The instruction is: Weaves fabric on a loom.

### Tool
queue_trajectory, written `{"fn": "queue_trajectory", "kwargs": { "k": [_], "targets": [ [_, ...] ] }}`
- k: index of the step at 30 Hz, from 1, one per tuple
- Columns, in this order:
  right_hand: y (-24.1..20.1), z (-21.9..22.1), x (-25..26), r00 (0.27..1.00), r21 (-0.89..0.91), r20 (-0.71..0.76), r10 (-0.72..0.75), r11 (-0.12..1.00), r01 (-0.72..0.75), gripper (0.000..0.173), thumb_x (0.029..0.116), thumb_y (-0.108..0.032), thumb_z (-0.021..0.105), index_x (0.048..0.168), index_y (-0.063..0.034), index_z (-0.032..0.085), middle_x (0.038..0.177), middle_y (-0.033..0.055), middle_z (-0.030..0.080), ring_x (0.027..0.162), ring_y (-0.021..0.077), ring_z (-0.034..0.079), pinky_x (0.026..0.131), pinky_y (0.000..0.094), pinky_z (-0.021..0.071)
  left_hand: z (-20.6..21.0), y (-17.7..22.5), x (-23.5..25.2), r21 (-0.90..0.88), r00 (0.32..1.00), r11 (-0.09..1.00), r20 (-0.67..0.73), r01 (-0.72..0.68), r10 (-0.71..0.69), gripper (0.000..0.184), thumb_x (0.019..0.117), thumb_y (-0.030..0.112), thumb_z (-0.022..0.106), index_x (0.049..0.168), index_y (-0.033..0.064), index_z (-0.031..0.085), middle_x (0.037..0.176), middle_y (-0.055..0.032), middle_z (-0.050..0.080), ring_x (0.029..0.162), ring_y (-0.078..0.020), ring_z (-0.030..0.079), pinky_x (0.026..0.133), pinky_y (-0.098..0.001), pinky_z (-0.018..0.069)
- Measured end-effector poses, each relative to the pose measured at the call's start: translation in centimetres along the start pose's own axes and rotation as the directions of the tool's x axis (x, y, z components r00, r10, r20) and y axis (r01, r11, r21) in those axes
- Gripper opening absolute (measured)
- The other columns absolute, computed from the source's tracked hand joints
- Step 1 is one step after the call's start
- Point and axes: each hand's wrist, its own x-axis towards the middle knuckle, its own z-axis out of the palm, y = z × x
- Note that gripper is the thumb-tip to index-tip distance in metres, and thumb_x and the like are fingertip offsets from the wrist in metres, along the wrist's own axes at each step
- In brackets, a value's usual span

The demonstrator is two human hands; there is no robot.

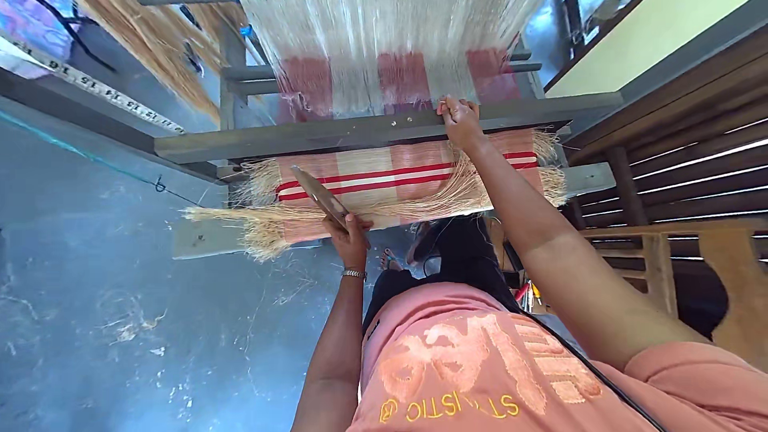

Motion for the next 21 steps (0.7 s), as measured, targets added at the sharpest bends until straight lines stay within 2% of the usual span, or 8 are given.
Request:
{"fn": "queue_trajectory", "kwargs": {
  "k": [7, 9, 14, 19, 21],
  "targets": [
    [-0.5, 0.9, -0.8, 0.993, -0.053, -0.116, -0.032, 0.998, 0.026, 0.035, 0.1097, -0.021, 0.034, 0.121, -0.0076, 0.064, 0.116, 0.0099, 0.071, 0.120, 0.0282, 0.061, 0.117, 0.0531, 0.0273, -0.3, -0.1, 0.1, 0.019, 0.999, 1.000, 0.029, -0.022, 0.022, 0.058, 0.1063, 0.047, 0.046, 0.141, 0.0040, 0.030, 0.088, -0.0083, 0.072, 0.071, -0.0239, 0.075, 0.065, -0.0408, 0.0664],
    [-0.4, 0.7, -1.1, 0.992, -0.034, -0.113, -0.056, 0.998, 0.053, 0.033, 0.1093, -0.019, 0.035, 0.120, -0.0060, 0.063, 0.114, 0.0116, 0.071, 0.118, 0.0299, 0.062, 0.117, 0.0553, 0.0277, -0.4, 0.1, 0.1, 0.057, 0.999, 0.998, 0.047, -0.009, 0.006, 0.063, 0.1058, 0.048, 0.044, 0.143, 0.0000, 0.029, 0.090, -0.0103, 0.073, 0.072, -0.0248, 0.076, 0.067, -0.0417, 0.0667],
    [-0.3, 0.4, 0.9, 0.996, -0.057, -0.070, -0.056, 0.997, 0.052, 0.035, 0.1098, -0.019, 0.033, 0.124, -0.0047, 0.062, 0.116, 0.0149, 0.070, 0.119, 0.0325, 0.061, 0.115, 0.0579, 0.0275, -0.1, 0.2, 0.4, 0.065, 0.999, 0.998, 0.032, 0.000, -0.002, 0.060, 0.1066, 0.043, 0.043, 0.143, -0.0017, 0.027, 0.090, -0.0115, 0.074, 0.070, -0.0246, 0.076, 0.066, -0.0406, 0.0666],
    [-0.1, 0.5, 4.6, 0.996, -0.028, -0.079, -0.030, 0.999, 0.028, 0.039, 0.1105, -0.021, 0.030, 0.124, -0.0053, 0.063, 0.122, 0.0139, 0.069, 0.124, 0.0311, 0.059, 0.117, 0.0566, 0.0252, 0.3, 0.6, 0.5, 0.078, 1.000, 0.997, 0.007, -0.007, 0.007, 0.057, 0.1067, 0.043, 0.043, 0.142, 0.0009, 0.030, 0.089, -0.0102, 0.074, 0.069, -0.0237, 0.075, 0.064, -0.0400, 0.0664],
    [-0.3, 0.7, 3.3, 0.997, -0.037, -0.073, -0.006, 0.999, 0.004, 0.038, 0.1105, -0.021, 0.030, 0.122, -0.0046, 0.062, 0.121, 0.0144, 0.069, 0.125, 0.0311, 0.059, 0.119, 0.0548, 0.0240, 0.1, 0.6, 0.1, 0.091, 1.000, 0.996, 0.014, 0.012, -0.013, 0.057, 0.1070, 0.046, 0.044, 0.143, 0.0034, 0.030, 0.092, -0.0096, 0.074, 0.070, -0.0231, 0.075, 0.064, -0.0391, 0.0660]
  ]
}}
